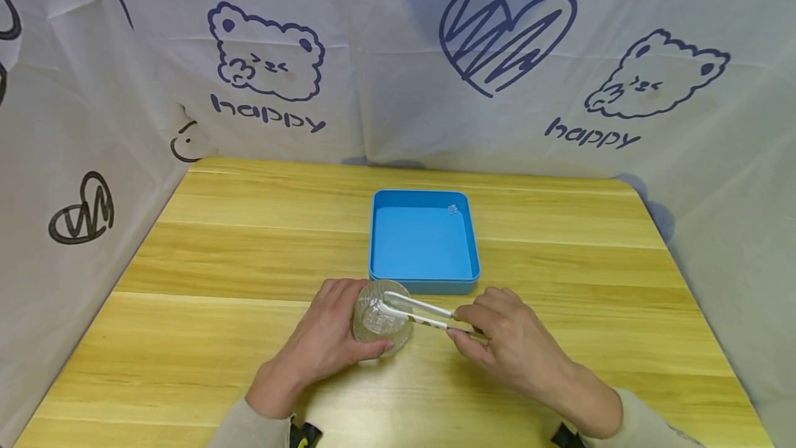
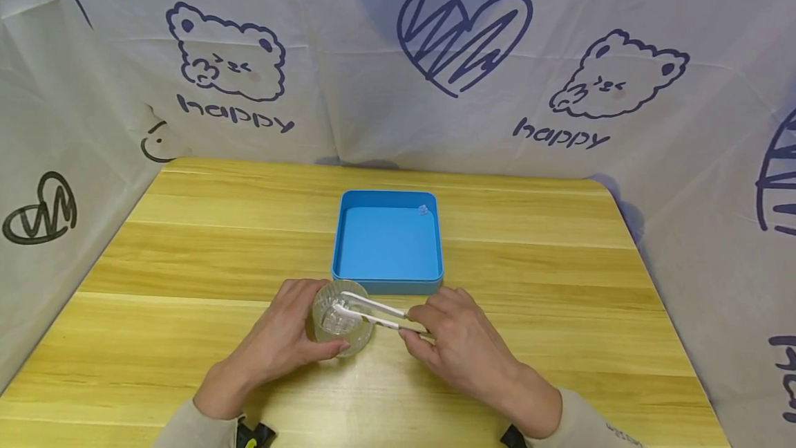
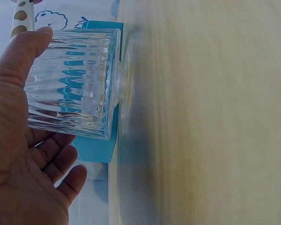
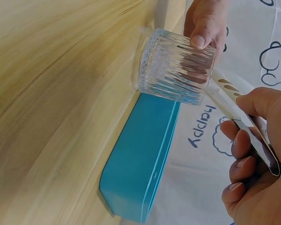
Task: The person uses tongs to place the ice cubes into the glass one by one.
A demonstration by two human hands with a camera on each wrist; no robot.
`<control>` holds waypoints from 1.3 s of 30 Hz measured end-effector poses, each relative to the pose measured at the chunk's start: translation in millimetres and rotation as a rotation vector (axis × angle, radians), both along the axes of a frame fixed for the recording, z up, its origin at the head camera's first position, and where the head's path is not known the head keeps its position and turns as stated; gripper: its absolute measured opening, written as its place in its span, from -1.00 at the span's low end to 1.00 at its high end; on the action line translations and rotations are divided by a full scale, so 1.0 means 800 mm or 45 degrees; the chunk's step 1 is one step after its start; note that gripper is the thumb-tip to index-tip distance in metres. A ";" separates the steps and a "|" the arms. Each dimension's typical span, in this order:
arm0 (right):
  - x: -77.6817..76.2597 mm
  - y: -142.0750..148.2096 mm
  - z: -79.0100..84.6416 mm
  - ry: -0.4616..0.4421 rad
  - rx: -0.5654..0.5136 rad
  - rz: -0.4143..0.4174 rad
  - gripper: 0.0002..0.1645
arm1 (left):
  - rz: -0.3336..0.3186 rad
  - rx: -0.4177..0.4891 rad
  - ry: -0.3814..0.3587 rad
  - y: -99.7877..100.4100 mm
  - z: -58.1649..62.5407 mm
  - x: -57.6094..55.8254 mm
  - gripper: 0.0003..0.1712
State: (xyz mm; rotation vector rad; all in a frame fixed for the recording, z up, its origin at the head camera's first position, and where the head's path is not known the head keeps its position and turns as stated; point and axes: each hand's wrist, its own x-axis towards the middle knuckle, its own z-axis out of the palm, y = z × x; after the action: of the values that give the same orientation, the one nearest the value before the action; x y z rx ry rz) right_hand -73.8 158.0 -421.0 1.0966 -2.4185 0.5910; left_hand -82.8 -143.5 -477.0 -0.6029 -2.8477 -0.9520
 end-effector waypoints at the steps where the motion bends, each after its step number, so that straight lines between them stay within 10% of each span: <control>1: 0.000 0.000 0.000 -0.005 0.004 -0.007 -0.58 | 0.000 0.000 0.000 0.000 0.000 0.000 0.03; 16: -0.009 0.006 0.005 -0.050 0.006 -0.127 -0.82 | -0.001 0.003 0.009 0.001 -0.001 -0.001 0.05; 39: -0.106 0.045 0.009 -0.088 0.133 -0.523 -0.74 | -0.004 0.044 -0.001 0.006 0.004 0.001 0.11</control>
State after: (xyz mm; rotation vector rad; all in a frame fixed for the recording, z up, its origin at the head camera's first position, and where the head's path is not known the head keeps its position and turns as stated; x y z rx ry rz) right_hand -158.3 193.7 -414.1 0.5924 -2.6533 0.3739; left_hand -81.7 -138.8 -474.0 -0.6044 -2.8256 -1.0001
